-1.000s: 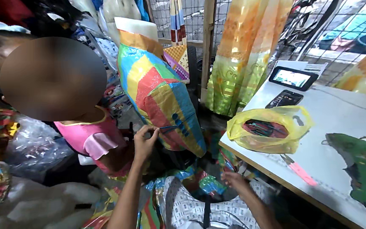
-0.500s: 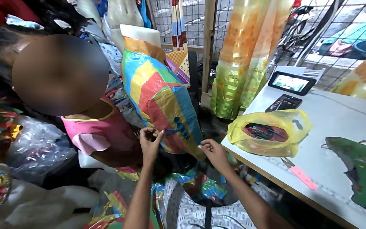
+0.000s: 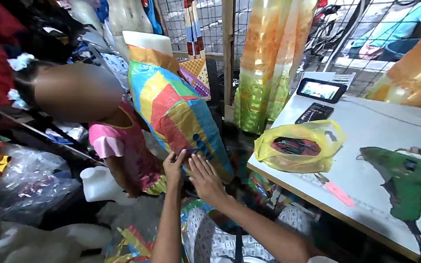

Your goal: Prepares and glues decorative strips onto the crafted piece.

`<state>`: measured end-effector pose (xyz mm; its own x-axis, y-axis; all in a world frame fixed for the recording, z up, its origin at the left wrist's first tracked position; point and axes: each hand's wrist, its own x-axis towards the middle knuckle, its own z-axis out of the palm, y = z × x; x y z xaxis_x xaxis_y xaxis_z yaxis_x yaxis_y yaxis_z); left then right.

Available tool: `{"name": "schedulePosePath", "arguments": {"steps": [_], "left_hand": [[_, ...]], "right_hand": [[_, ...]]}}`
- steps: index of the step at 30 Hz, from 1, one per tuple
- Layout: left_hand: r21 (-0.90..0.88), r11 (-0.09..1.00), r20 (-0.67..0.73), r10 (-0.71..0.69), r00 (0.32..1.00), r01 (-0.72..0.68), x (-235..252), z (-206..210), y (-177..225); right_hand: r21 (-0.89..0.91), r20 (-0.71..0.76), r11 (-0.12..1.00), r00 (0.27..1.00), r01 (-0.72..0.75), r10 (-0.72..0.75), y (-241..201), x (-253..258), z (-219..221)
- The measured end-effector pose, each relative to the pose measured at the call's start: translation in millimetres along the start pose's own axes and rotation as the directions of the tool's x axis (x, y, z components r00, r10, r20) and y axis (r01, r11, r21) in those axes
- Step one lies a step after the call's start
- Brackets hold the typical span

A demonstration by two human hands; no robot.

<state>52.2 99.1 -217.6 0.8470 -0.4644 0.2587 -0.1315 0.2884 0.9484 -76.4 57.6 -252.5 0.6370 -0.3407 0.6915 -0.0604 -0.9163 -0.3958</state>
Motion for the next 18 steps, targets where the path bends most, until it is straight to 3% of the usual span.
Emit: {"name": "schedulePosePath", "arguments": {"steps": [18], "left_hand": [[-0.017,1.000,-0.028,0.003,1.000,-0.003,-3.7,5.2,4.2]], "right_hand": [[-0.046,0.001,0.998,0.999,-0.048,0.048,4.6,19.4,9.2]]}}
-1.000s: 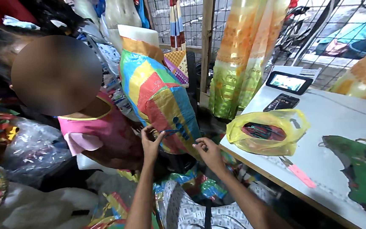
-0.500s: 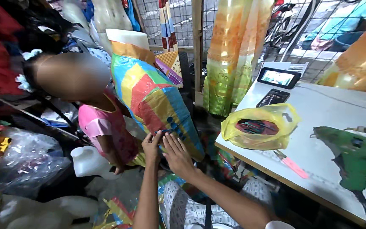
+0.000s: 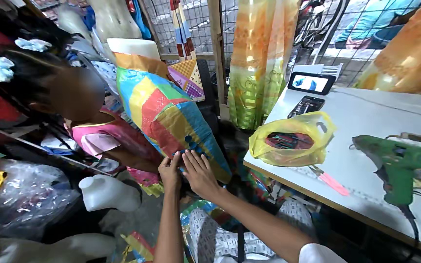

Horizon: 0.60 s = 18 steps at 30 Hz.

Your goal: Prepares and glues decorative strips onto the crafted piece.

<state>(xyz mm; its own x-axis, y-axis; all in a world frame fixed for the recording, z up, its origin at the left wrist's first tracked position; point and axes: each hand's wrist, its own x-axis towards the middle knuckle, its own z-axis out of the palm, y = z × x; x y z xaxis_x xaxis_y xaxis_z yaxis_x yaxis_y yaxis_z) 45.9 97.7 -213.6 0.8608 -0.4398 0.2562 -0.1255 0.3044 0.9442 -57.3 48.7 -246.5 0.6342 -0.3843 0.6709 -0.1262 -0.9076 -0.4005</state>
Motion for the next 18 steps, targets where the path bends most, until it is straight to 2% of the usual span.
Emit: {"name": "schedulePosePath", "arguments": {"steps": [4,6,8,10,12,15,18], "left_hand": [[0.081,0.997,0.086,0.005,0.996,-0.012,3.6,-4.6,1.4],[0.144,0.989,0.096,-0.032,0.995,0.017,5.9,-5.0,5.6],[0.194,0.981,0.101,-0.044,0.994,0.023,10.3,-5.8,5.9],[0.218,0.976,0.099,-0.029,0.995,0.007,14.2,-9.0,2.6],[0.244,0.970,0.076,-0.005,0.997,-0.014,16.5,-10.4,1.5],[0.259,0.965,0.092,0.019,0.996,-0.042,16.0,-11.2,-3.1],[0.252,0.965,0.141,0.032,0.990,-0.067,15.3,-10.7,-2.1]], "right_hand": [[0.185,-0.073,0.983,0.997,-0.010,0.024,9.6,-25.9,-19.5],[0.270,0.004,0.960,0.997,-0.080,0.082,24.0,-62.1,-27.8],[0.325,0.202,0.915,0.963,-0.238,0.178,46.0,-110.2,-37.2],[0.273,0.405,0.842,0.849,-0.466,0.339,69.0,-162.5,-51.9],[0.153,0.510,0.747,0.699,-0.647,0.501,87.2,-210.3,-74.0],[-0.028,0.471,0.610,0.528,-0.792,0.707,98.5,-270.7,-116.7],[-0.062,0.390,0.509,0.449,-0.858,0.804,99.9,-300.5,-148.9]]}}
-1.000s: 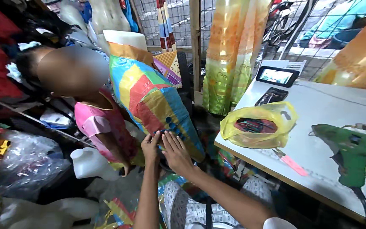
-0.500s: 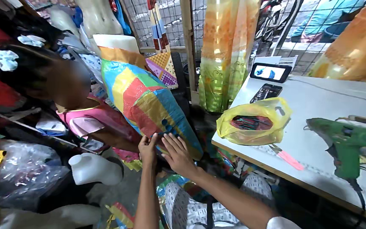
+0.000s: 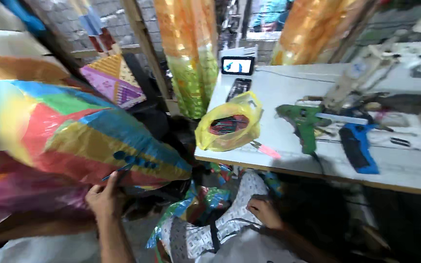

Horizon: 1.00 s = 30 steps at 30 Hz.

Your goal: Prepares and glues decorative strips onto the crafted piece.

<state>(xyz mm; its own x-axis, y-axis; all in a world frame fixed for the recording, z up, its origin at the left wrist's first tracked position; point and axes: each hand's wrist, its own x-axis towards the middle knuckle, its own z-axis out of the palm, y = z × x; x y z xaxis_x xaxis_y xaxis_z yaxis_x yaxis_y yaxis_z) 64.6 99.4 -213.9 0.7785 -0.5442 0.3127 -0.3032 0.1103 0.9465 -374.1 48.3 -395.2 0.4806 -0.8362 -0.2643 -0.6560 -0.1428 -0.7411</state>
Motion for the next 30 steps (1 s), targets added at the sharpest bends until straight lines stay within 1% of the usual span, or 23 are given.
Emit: {"name": "schedulePosePath", "arguments": {"steps": [3,4,5,6,7,8,9,10,11,12,13,14,15,16,18,20,22,24,25,26,27,29,30], "left_hand": [[0.116,0.993,0.012,-0.017,1.000,0.015,-9.5,-7.5,10.4],[0.136,0.991,-0.007,-0.010,1.000,0.011,-16.8,-10.1,15.0],[0.111,0.994,-0.037,0.001,0.999,0.003,-25.7,-12.7,17.7],[0.071,0.997,-0.116,0.030,0.993,-0.022,-34.7,-12.3,17.0],[0.030,0.998,-0.230,0.053,0.972,-0.047,-45.5,-8.6,15.2],[0.031,0.998,-0.350,0.068,0.934,-0.061,-57.4,-1.5,13.4],[0.075,0.996,-0.404,0.081,0.911,-0.056,-73.1,7.4,13.9],[0.131,0.989,-0.365,0.106,0.925,-0.061,-90.2,16.4,13.4],[0.176,0.980,-0.246,0.140,0.959,-0.098,-105.9,27.4,13.3],[0.201,0.966,-0.082,0.182,0.980,-0.163,-118.8,40.6,13.4],[0.200,0.951,0.093,0.222,0.971,-0.237,-127.8,55.3,13.1],[0.176,0.938,0.240,0.253,0.937,-0.298,-133.9,70.1,12.5],[0.150,0.931,0.338,0.267,0.902,-0.332,-138.9,84.6,14.3],[0.121,0.933,0.398,0.266,0.878,-0.338,-143.2,97.2,17.7],[0.045,0.947,0.460,0.263,0.848,-0.318,-146.8,116.8,25.2],[-0.023,0.965,0.490,0.238,0.839,-0.260,-145.0,131.7,33.4],[-0.045,0.994,0.542,0.105,0.834,-0.096,-141.3,147.0,46.7],[-0.043,0.995,0.607,-0.042,0.794,0.086,-136.2,167.7,64.2],[-0.065,0.986,0.626,-0.079,0.776,0.152,-135.5,178.4,72.0],[-0.111,0.974,0.625,-0.085,0.776,0.196,-136.3,187.5,77.6],[-0.159,0.965,0.608,-0.071,0.791,0.209,-137.1,194.2,80.9],[-0.208,0.955,0.572,-0.057,0.818,0.212,-137.8,198.9,82.7],[-0.198,0.954,0.582,-0.071,0.810,0.227,-138.9,195.6,81.0]], "right_hand": [[0.028,-0.018,0.999,0.999,-0.032,0.032,-20.7,-10.0,-34.6],[0.043,-0.064,0.999,0.998,-0.007,0.010,-34.3,-12.0,-47.1],[0.057,-0.145,0.998,0.989,0.040,-0.032,-48.3,-12.9,-58.5],[0.063,-0.250,0.993,0.964,0.103,-0.085,-61.2,-11.4,-68.6],[0.043,-0.362,0.984,0.921,0.171,-0.144,-74.2,-7.1,-79.0],[0.012,-0.436,0.978,0.881,0.207,-0.181,-91.0,-2.0,-93.0],[-0.021,-0.480,0.977,0.855,0.213,-0.197,-108.3,5.0,-108.7],[-0.069,-0.537,0.971,0.812,0.231,-0.231,-121.1,17.1,-121.9],[-0.128,-0.594,0.957,0.752,0.262,-0.285,-128.6,34.4,-133.4],[-0.179,-0.626,0.942,0.706,0.284,-0.332,-133.9,53.8,-145.0],[-0.220,-0.611,0.935,0.708,0.278,-0.354,-139.9,72.5,-157.3],[-0.279,-0.581,0.924,0.719,0.263,-0.381,-144.5,91.6,-167.3],[-0.341,-0.549,0.907,0.731,0.247,-0.406,-147.6,109.9,-173.6],[-0.389,-0.511,0.892,0.752,0.228,-0.415,-149.9,124.1,-176.8],[-0.457,-0.471,0.871,0.781,0.181,-0.410,-153.1,138.1,-178.5],[-0.444,-0.467,0.884,0.804,0.147,-0.369,-156.7,132.8,-181.0],[-0.341,-0.495,0.926,0.807,0.161,-0.322,-156.9,107.3,-180.7],[-0.169,-0.501,0.953,0.811,0.251,-0.302,-154.7,73.9,-174.2],[-0.091,-0.500,0.948,0.810,0.304,-0.307,-152.8,59.0,-167.5],[-0.044,-0.512,0.932,0.792,0.361,-0.331,-149.2,46.5,-158.6],[-0.053,-0.528,0.915,0.766,0.401,-0.366,-145.5,36.0,-150.6],[-0.181,-0.544,0.888,0.709,0.423,-0.449,-137.5,20.3,-140.6],[-0.239,-0.537,0.873,0.691,0.424,-0.483,-132.1,13.7,-136.8]]}}
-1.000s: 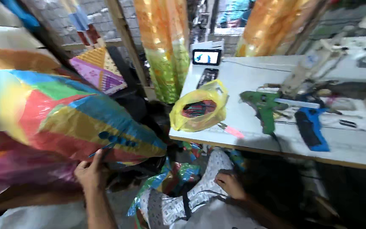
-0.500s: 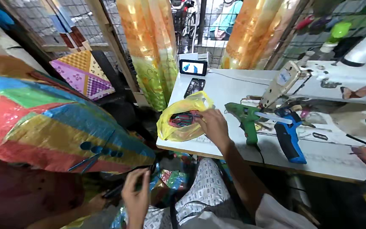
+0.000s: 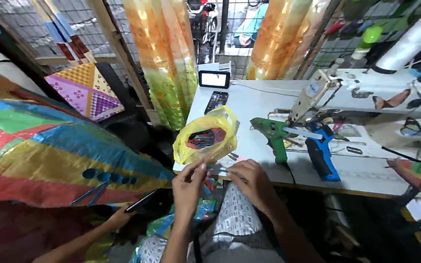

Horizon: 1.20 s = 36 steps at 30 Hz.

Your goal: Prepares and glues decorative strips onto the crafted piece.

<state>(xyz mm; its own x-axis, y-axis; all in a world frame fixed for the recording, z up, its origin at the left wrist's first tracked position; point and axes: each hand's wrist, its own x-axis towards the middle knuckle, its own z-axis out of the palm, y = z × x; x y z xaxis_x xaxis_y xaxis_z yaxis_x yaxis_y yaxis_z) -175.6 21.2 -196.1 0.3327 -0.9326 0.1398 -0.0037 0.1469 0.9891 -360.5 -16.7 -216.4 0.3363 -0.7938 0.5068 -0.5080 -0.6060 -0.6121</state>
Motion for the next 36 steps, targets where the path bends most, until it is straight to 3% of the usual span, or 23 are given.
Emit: {"name": "schedulePosePath", "arguments": {"steps": [1,3,5,6,8,10,13,17,20,26,30,36], "left_hand": [[0.009,1.000,0.036,-0.029,0.999,0.028,-4.5,-5.3,-2.4],[0.014,0.996,0.138,-0.085,0.987,0.084,-16.8,-19.0,-10.5],[0.021,0.996,0.254,-0.086,0.963,0.084,-32.4,-30.9,-20.9],[0.026,0.997,0.296,-0.072,0.952,0.067,-39.8,-35.0,-24.9],[0.016,0.998,0.340,-0.064,0.938,0.062,-50.6,-43.6,-28.4],[0.036,0.996,0.338,-0.090,0.937,0.083,-55.2,-50.8,-24.6],[0.209,0.977,0.359,-0.119,0.926,0.045,-50.7,-55.8,-18.0],[0.373,0.927,0.387,-0.116,0.915,-0.040,-44.0,-54.0,-7.9],[0.425,0.898,0.451,-0.105,0.886,-0.111,-39.4,-50.5,-3.2],[0.513,0.748,0.569,0.073,0.819,-0.422,-27.7,-53.2,-9.4],[0.432,0.792,0.609,0.097,0.788,-0.431,-21.3,-48.3,-9.6],[0.540,0.760,0.493,0.062,0.868,-0.361,-19.4,-38.0,-6.6]], "right_hand": [[-0.002,0.018,1.000,1.000,0.012,-0.012,1.7,-9.3,-1.0],[0.191,0.155,0.975,0.985,-0.112,0.082,3.0,-24.6,-2.2],[0.453,0.429,0.814,0.889,-0.364,0.159,3.2,-31.7,-1.3],[0.503,0.530,0.733,0.833,-0.458,0.157,3.6,-33.4,1.4],[0.521,0.606,0.688,0.786,-0.505,0.119,4.6,-34.8,7.5],[0.530,0.572,0.744,0.819,-0.407,0.041,4.6,-32.3,12.9],[0.510,0.506,0.830,0.859,-0.224,-0.079,-4.8,-23.4,15.9],[0.366,0.524,0.919,0.848,-0.146,-0.074,-17.8,-13.0,15.3],[0.302,0.527,0.940,0.850,-0.162,-0.023,-20.2,-10.7,13.3],[0.355,0.540,0.917,0.840,-0.184,-0.040,-17.1,-3.6,-0.5],[0.346,0.567,0.923,0.821,-0.169,-0.062,-12.5,3.7,-13.6],[0.190,0.601,0.954,0.796,-0.230,0.073,-19.1,15.0,-8.0]]}}
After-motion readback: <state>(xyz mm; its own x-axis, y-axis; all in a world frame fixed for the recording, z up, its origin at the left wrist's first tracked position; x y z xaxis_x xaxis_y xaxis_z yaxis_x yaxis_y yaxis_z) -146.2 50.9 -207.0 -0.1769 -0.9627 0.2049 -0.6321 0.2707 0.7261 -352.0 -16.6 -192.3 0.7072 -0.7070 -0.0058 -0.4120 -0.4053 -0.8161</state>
